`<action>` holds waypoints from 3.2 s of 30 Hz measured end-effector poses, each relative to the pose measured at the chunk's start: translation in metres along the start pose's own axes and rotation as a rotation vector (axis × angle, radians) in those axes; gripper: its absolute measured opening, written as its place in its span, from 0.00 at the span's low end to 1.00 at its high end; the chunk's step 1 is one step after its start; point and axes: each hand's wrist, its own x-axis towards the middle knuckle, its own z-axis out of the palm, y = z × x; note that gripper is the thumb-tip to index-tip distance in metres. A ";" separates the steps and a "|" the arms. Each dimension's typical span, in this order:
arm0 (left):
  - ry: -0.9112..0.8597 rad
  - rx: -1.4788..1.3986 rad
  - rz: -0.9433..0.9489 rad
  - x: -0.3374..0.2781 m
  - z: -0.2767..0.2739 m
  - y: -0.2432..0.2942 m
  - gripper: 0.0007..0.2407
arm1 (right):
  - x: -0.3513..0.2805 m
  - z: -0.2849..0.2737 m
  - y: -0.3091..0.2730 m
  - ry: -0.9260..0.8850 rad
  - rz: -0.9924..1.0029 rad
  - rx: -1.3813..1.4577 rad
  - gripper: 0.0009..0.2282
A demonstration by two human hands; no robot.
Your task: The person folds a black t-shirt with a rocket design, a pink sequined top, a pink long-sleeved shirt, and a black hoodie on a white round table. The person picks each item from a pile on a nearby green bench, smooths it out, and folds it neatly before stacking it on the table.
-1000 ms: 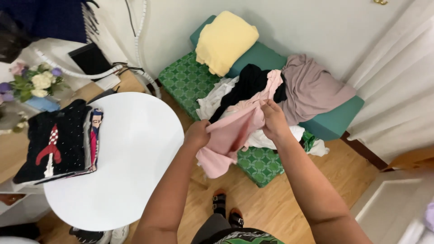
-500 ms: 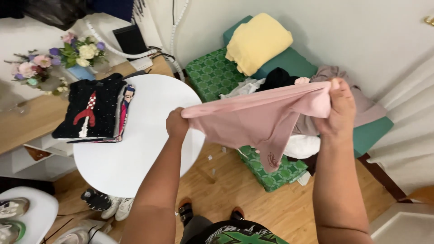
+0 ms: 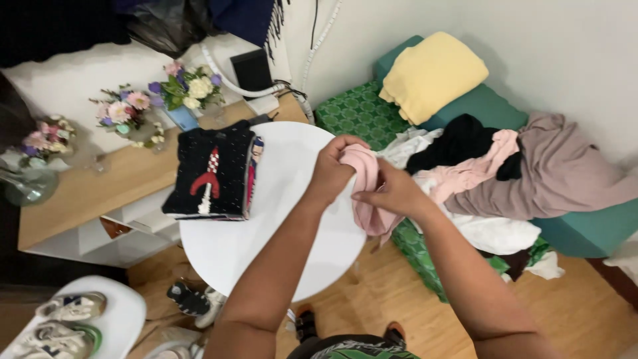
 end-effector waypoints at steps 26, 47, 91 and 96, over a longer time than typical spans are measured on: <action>0.061 1.049 -0.360 -0.098 -0.197 -0.059 0.23 | 0.106 0.015 0.020 0.484 0.066 1.126 0.12; -0.463 1.226 -0.296 -0.121 -0.212 -0.073 0.13 | -0.127 0.093 0.294 0.516 1.034 0.346 0.11; 0.433 1.148 -0.854 0.011 -0.217 -0.197 0.07 | 0.012 0.118 0.440 -0.126 0.755 -0.223 0.13; 0.694 0.198 -0.847 0.082 -0.202 -0.164 0.08 | 0.015 0.131 0.414 -0.343 0.579 0.367 0.39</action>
